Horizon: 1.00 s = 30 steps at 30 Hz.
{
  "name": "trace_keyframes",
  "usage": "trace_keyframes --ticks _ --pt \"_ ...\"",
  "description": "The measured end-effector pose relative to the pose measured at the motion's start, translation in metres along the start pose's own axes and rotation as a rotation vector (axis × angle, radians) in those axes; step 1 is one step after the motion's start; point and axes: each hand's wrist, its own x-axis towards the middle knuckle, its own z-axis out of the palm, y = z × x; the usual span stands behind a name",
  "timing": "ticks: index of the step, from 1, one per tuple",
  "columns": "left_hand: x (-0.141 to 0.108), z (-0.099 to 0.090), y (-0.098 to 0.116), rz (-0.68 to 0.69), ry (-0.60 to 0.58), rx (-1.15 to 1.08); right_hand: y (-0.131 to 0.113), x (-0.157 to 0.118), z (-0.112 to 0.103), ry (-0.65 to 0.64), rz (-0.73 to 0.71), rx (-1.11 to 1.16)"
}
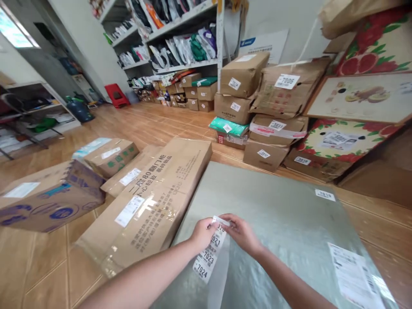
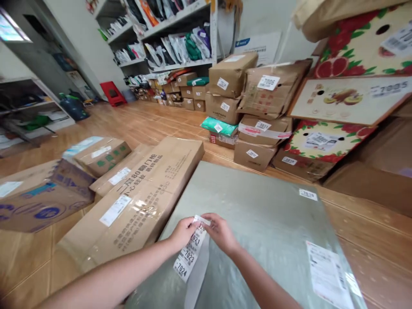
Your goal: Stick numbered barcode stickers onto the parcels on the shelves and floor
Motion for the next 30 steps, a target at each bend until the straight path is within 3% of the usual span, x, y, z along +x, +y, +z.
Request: trace_keyframes --ticks 3,6,8,10,18,24,27,30 --pt "-0.051 -0.034 -0.002 -0.058 -0.003 -0.11 -0.032 -0.013 0.027 -0.123 0.155 0.324" --pt "-0.102 -0.074 -0.005 -0.143 -0.039 -0.197 -0.069 -0.027 0.069 -0.307 0.29 0.456" --pt "-0.127 -0.097 -0.008 -0.209 -0.068 -0.3 -0.087 -0.035 0.096 -0.311 0.33 0.477" --pt "-0.141 -0.111 -0.014 -0.245 -0.061 -0.43 -0.098 -0.04 0.119 -0.22 0.351 0.465" --pt "-0.135 -0.11 -0.058 -0.111 0.193 -0.554 -0.095 -0.044 0.173 0.028 0.378 0.416" --pt "-0.145 -0.129 -0.081 -0.181 0.081 -0.564 -0.089 -0.026 0.203 0.214 0.308 0.304" --pt "-0.149 -0.14 -0.097 -0.248 0.147 -0.505 -0.086 -0.018 0.22 0.188 0.258 0.348" --pt "-0.147 -0.145 -0.112 -0.212 0.134 -0.551 -0.078 -0.011 0.234 0.18 0.265 0.47"
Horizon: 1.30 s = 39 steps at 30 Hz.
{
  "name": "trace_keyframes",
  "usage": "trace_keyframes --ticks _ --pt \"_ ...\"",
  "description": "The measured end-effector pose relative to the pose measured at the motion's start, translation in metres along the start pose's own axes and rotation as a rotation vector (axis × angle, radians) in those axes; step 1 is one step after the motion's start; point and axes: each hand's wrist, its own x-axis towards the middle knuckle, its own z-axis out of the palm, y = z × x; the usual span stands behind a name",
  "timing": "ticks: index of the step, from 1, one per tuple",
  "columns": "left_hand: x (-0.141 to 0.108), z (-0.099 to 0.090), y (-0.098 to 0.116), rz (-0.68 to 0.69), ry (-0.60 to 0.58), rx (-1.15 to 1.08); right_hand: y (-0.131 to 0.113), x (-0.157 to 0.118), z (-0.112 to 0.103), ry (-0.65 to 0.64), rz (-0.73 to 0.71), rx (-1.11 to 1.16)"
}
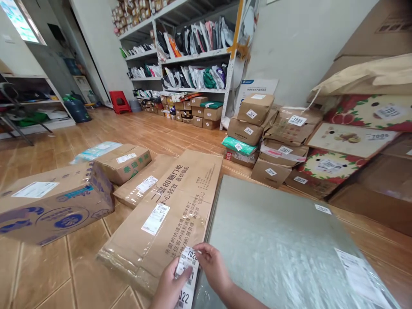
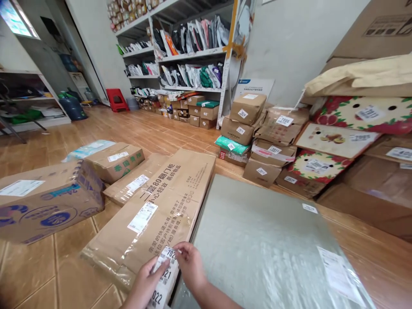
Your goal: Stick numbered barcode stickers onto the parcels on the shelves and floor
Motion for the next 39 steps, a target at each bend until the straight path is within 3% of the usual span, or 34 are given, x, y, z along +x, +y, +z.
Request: trace_keyframes --ticks 4,8,11,16,21,26,31,35,39 --pt "0.011 -0.004 -0.014 -0.047 -0.062 0.017 0.014 0.013 -0.002 0.064 0.011 0.059" --pt "0.029 -0.009 -0.013 -0.083 -0.18 0.084 0.018 0.033 -0.024 0.245 -0.024 0.087" --pt "0.055 -0.016 0.007 0.098 -0.179 0.333 0.011 0.051 -0.05 0.378 -0.07 0.015" --pt "0.129 -0.022 0.047 0.512 0.009 0.909 -0.018 0.09 -0.095 0.538 -0.218 -0.182" --pt "0.182 -0.017 0.047 0.64 0.034 0.991 -0.058 0.157 -0.12 0.514 -0.297 -0.308" --pt "0.187 -0.016 0.036 0.692 0.055 1.013 -0.084 0.265 -0.105 0.471 -0.326 -0.439" --pt "0.188 -0.016 0.034 0.723 0.053 1.023 -0.099 0.362 -0.087 0.531 -0.294 -0.553" --pt "0.188 -0.016 0.032 0.722 0.036 1.013 -0.111 0.401 -0.091 0.53 -0.27 -0.65" --pt "0.188 -0.016 0.029 0.703 0.02 1.011 -0.119 0.414 -0.098 0.499 -0.278 -0.779"
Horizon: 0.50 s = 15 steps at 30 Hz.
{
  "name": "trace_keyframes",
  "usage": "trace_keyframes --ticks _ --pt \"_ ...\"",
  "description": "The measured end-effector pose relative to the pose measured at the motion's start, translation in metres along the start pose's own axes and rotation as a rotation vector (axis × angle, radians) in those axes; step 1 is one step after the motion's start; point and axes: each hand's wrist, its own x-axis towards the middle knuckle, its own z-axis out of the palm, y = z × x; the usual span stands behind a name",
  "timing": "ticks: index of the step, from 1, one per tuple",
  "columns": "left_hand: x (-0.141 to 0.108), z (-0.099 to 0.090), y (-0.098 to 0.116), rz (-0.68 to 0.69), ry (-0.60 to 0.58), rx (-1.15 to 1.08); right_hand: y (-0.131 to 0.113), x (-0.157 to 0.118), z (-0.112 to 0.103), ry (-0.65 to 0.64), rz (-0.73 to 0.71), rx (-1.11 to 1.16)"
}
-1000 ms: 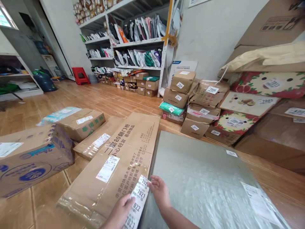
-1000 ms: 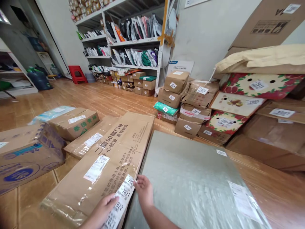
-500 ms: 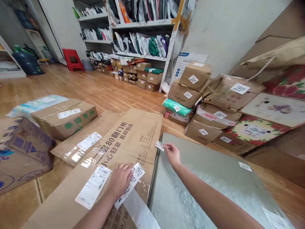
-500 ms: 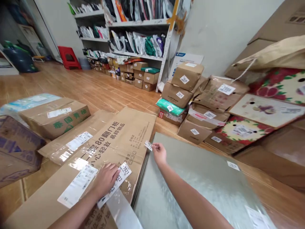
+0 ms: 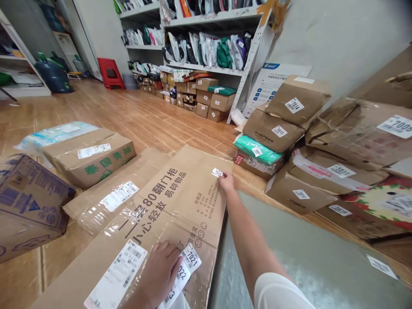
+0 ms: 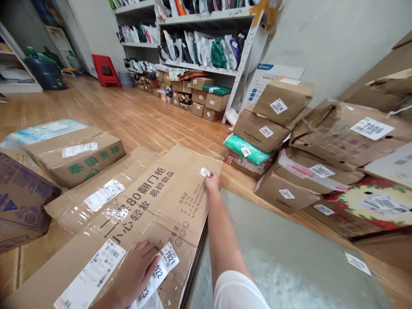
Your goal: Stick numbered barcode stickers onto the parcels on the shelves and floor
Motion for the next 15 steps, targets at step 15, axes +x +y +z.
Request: trace_keyframes --ticks 15 --pt "0.001 -0.001 0.003 -0.04 -0.014 -0.026 -0.013 -0.026 0.002 0.127 -0.154 -0.382"
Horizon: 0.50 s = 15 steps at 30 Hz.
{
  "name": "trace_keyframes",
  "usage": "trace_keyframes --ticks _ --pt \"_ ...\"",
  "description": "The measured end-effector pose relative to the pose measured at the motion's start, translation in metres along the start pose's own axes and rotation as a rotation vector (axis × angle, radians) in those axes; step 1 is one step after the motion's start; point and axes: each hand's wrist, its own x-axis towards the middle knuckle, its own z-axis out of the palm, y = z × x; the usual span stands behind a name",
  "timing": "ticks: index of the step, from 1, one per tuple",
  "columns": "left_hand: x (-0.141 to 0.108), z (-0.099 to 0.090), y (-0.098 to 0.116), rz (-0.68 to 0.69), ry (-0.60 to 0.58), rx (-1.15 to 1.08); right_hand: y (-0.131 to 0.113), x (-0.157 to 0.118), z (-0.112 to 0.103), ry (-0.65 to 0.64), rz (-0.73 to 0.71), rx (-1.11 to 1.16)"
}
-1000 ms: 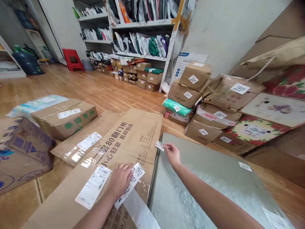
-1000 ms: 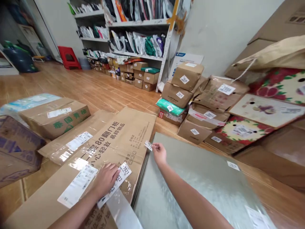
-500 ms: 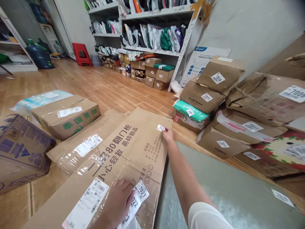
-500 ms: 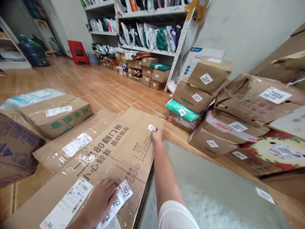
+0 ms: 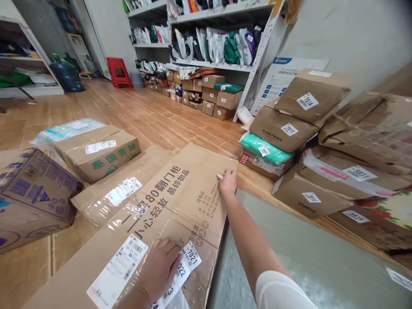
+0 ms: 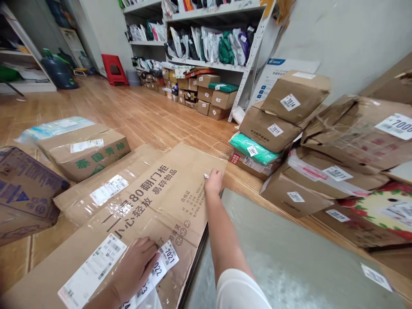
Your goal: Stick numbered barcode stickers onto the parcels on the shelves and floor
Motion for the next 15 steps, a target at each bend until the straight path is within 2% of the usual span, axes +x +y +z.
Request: trace_keyframes --ticks 7,15 --pt "0.0 0.002 -0.002 0.032 0.036 0.037 0.006 0.011 -0.001 0.079 0.108 0.082" --pt "0.0 0.0 0.0 0.067 0.053 0.049 -0.003 0.028 0.004 0.017 0.096 0.058"
